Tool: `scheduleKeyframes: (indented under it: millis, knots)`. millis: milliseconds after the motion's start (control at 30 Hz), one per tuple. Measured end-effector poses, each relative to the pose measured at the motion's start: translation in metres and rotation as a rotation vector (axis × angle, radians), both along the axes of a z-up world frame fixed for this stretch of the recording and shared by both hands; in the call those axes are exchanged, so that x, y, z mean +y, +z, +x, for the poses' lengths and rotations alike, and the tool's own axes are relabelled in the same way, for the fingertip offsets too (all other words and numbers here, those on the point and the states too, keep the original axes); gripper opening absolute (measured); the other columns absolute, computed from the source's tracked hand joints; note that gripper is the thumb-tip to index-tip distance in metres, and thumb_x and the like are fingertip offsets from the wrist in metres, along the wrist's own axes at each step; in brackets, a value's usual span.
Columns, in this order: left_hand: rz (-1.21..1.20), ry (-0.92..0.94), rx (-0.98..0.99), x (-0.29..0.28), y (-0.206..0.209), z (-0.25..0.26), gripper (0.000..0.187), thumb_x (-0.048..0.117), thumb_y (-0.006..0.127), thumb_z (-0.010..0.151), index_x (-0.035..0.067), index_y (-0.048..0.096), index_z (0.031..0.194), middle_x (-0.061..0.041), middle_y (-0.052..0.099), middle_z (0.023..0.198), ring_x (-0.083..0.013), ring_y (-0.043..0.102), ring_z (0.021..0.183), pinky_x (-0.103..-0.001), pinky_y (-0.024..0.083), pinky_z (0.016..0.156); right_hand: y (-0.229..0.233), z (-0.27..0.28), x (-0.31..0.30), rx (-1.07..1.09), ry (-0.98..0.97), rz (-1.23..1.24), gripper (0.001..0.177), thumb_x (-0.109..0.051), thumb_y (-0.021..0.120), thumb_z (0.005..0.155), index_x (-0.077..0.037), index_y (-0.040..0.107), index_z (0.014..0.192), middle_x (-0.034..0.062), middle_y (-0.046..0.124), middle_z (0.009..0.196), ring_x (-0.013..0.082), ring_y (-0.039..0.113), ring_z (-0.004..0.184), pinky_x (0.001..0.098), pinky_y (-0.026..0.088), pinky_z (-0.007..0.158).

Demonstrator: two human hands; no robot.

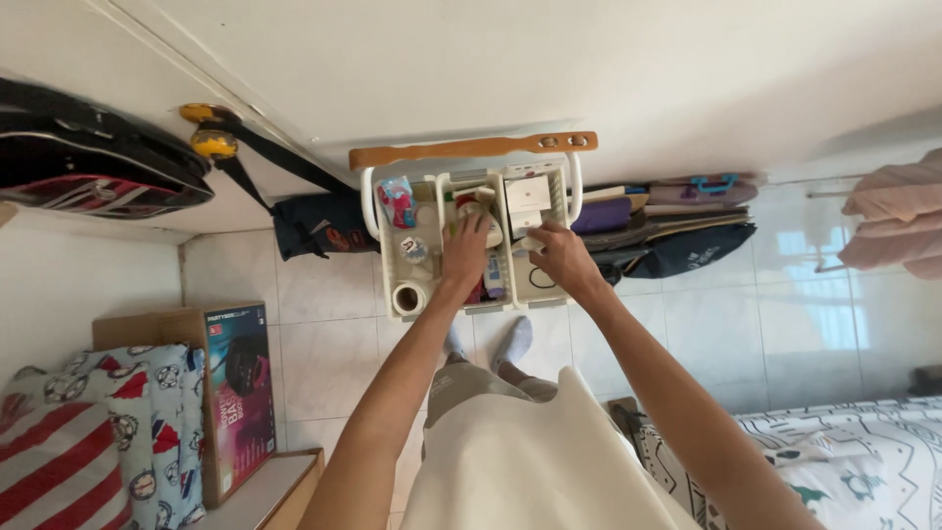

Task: Folding clothes and organizing various household and personal items within a tiered storage cart.

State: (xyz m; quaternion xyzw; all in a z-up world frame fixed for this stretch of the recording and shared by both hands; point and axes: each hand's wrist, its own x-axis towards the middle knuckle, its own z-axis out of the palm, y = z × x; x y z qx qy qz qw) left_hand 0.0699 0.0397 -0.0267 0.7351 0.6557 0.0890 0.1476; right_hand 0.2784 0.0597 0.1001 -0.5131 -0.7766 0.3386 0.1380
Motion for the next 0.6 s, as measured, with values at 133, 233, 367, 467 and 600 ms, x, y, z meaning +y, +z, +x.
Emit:
scheduleKeyframes:
  millis: [133, 233, 367, 467, 600]
  knots:
    - [-0.003, 0.082, -0.180, -0.013, 0.048, -0.006, 0.064, 0.007, 0.079, 0.084, 0.011, 0.054, 0.144, -0.013, 0.059, 0.142, -0.0318, 0.055, 0.133, -0.051, 0.043, 0.114, -0.004, 0.004, -0.001, 0.003, 0.014, -0.007, 0.041, -0.007, 0.076, 0.083, -0.001, 0.069, 0.123, 0.0162, 0.068, 0.117, 0.0302, 0.076, 0.087, 0.0402, 0.062, 0.082]
    - [0.053, 0.125, -0.296, -0.021, 0.068, -0.016, 0.059, 0.008, 0.079, 0.082, 0.009, 0.057, 0.138, -0.015, 0.067, 0.133, -0.0321, 0.065, 0.121, -0.046, 0.051, 0.107, 0.005, 0.005, 0.002, -0.077, 0.018, -0.037, 0.047, -0.011, 0.078, 0.082, -0.002, 0.065, 0.127, 0.0158, 0.067, 0.122, 0.0303, 0.076, 0.087, 0.0422, 0.060, 0.084]
    - [0.060, 0.178, -0.429, -0.027, 0.116, -0.026, 0.057, 0.013, 0.079, 0.084, 0.011, 0.056, 0.136, -0.015, 0.072, 0.125, -0.0295, 0.073, 0.111, -0.044, 0.057, 0.102, 0.044, 0.014, 0.007, -0.201, 0.071, 0.026, 0.062, -0.015, 0.085, 0.073, -0.002, 0.060, 0.129, 0.0181, 0.062, 0.128, 0.0358, 0.072, 0.092, 0.0464, 0.058, 0.083]
    - [-0.108, 0.239, -0.592, -0.028, 0.184, -0.034, 0.068, 0.023, 0.077, 0.089, 0.012, 0.044, 0.147, -0.017, 0.071, 0.125, -0.0296, 0.074, 0.110, -0.044, 0.059, 0.100, 0.098, 0.014, 0.012, -0.133, 0.106, 0.011, 0.064, -0.016, 0.085, 0.075, -0.004, 0.060, 0.132, 0.0176, 0.061, 0.129, 0.0345, 0.071, 0.092, 0.0453, 0.058, 0.081]
    - [-0.170, 0.051, -0.663, -0.029, 0.223, -0.026, 0.097, 0.032, 0.080, 0.089, 0.011, 0.017, 0.160, -0.027, 0.064, 0.131, -0.0354, 0.070, 0.114, -0.049, 0.053, 0.101, 0.171, 0.002, 0.014, 0.154, 0.230, -0.107, 0.056, -0.017, 0.081, 0.079, -0.008, 0.063, 0.132, 0.0133, 0.066, 0.124, 0.0265, 0.076, 0.085, 0.0389, 0.060, 0.077]
